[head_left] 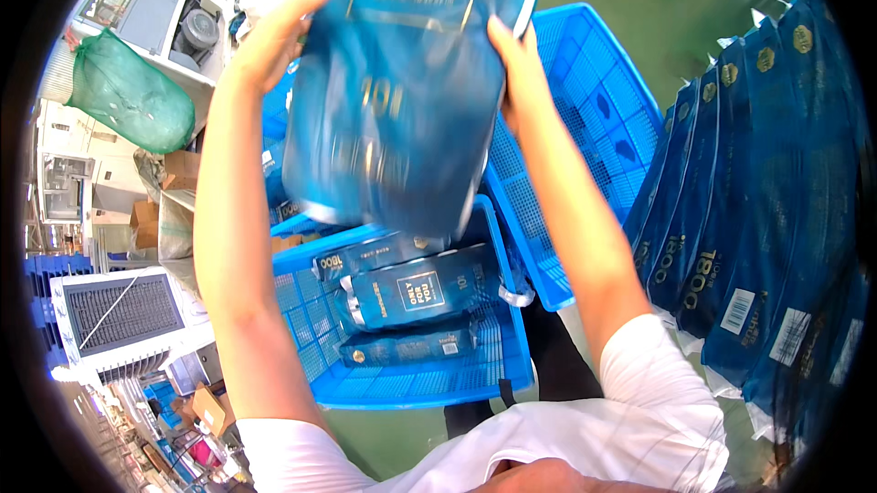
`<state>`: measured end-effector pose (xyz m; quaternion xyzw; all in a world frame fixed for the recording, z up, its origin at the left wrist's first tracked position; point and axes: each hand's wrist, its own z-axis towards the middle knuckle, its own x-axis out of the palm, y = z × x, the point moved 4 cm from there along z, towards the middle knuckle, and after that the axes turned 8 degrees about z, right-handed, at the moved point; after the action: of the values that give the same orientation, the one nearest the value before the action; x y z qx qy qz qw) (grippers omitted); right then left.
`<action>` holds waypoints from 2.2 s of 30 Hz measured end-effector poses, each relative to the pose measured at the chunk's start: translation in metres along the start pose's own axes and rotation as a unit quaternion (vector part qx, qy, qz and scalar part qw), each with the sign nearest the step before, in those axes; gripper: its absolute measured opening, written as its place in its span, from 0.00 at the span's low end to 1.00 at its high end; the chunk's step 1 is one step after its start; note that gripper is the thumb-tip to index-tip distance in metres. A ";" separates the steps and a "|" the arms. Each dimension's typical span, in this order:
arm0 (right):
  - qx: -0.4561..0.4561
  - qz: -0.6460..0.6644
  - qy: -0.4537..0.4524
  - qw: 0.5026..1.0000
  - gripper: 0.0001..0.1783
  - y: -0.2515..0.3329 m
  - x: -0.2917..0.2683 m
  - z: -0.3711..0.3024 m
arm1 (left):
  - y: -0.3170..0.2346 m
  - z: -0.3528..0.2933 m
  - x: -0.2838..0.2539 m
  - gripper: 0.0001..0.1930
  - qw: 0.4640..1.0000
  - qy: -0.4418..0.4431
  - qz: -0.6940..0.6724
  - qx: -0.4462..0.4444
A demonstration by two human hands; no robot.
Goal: The person repeatedly picks up blue padded mailer bags from a metal table, places them into blue plastic crates, and returns to the table to continue the cycle. The person also handles stacks of gray plastic-wrapped items on the table, moving them aside to access the mailers.
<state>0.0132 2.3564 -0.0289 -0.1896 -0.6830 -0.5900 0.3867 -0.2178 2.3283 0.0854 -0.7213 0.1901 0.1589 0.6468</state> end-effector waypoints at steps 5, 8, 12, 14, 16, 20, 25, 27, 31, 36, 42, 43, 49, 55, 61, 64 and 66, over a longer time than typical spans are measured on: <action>0.117 -0.259 -0.095 0.954 0.50 -0.069 -0.096 0.078 | 0.129 0.019 0.106 0.34 0.827 -0.113 0.550 -0.032; 0.087 -0.252 -0.106 0.958 0.46 -0.099 -0.121 0.091 | 0.141 0.021 0.115 0.33 0.789 -0.228 0.570 0.024; 0.131 -0.255 -0.068 0.956 0.35 -0.071 -0.047 0.030 | 0.105 -0.023 0.097 0.37 0.851 -0.094 0.516 -0.014; 0.107 -0.277 -0.102 0.949 0.35 -0.087 -0.095 0.050 | 0.117 -0.044 0.097 0.34 0.848 -0.119 0.513 0.063; 0.075 -0.207 -0.060 0.974 0.40 -0.085 -0.104 0.044 | 0.159 -0.078 0.082 0.20 0.872 -0.245 0.352 0.237; -0.241 -0.410 -0.085 0.875 0.14 -0.093 -0.076 -0.100 | 0.322 -0.234 0.070 0.03 0.844 -0.516 0.142 -0.026; 0.234 -0.510 0.078 0.824 0.09 -0.302 -0.189 -0.292 | 0.623 -0.455 0.169 0.11 0.777 -0.392 0.050 -0.490; 0.245 -0.583 0.093 0.769 0.12 -0.378 -0.277 -0.330 | 0.686 -0.491 0.187 0.12 0.774 -0.352 0.147 -0.505; 0.353 -0.514 -0.044 0.781 0.17 -0.450 -0.371 -0.344 | 0.814 -0.537 0.225 0.19 0.763 -0.337 0.224 -0.505; 0.364 -0.468 -0.040 0.804 0.15 -0.462 -0.376 -0.374 | 0.866 -0.508 0.248 0.17 0.791 -0.259 -0.019 -0.554; 0.360 -0.495 -0.016 0.791 0.19 -0.446 -0.329 -0.386 | 0.724 -0.526 0.229 0.15 0.706 -0.579 -0.235 -0.335; 0.359 -0.526 0.021 0.771 0.33 -0.431 -0.302 -0.371 | 0.669 -0.518 0.213 0.15 0.751 -0.526 -0.253 -0.307; 0.151 -0.565 0.399 0.706 0.63 -0.337 -0.148 -0.285 | 0.328 -0.456 0.221 0.14 0.946 -0.167 -0.276 0.033; 0.140 -0.507 0.510 0.681 0.69 -0.231 -0.096 -0.263 | 0.151 -0.420 0.130 0.13 0.904 0.006 -0.405 0.139; 0.068 -0.293 0.586 0.752 0.70 -0.176 -0.007 -0.293 | -0.051 -0.392 0.046 0.10 0.940 0.074 -0.245 0.224; 0.013 -0.281 0.559 0.780 0.71 -0.135 0.022 -0.275 | -0.117 -0.338 0.001 0.09 0.947 -0.068 -0.210 0.235; -0.057 -0.265 0.456 0.848 0.71 -0.113 0.040 -0.278 | -0.165 -0.263 -0.050 0.11 0.912 0.157 -0.083 0.371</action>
<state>-0.0082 2.0571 -0.0720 0.2670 -0.4190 -0.7281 0.4723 -0.1871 2.0860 0.2832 -0.4586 0.2736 -0.0924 0.8404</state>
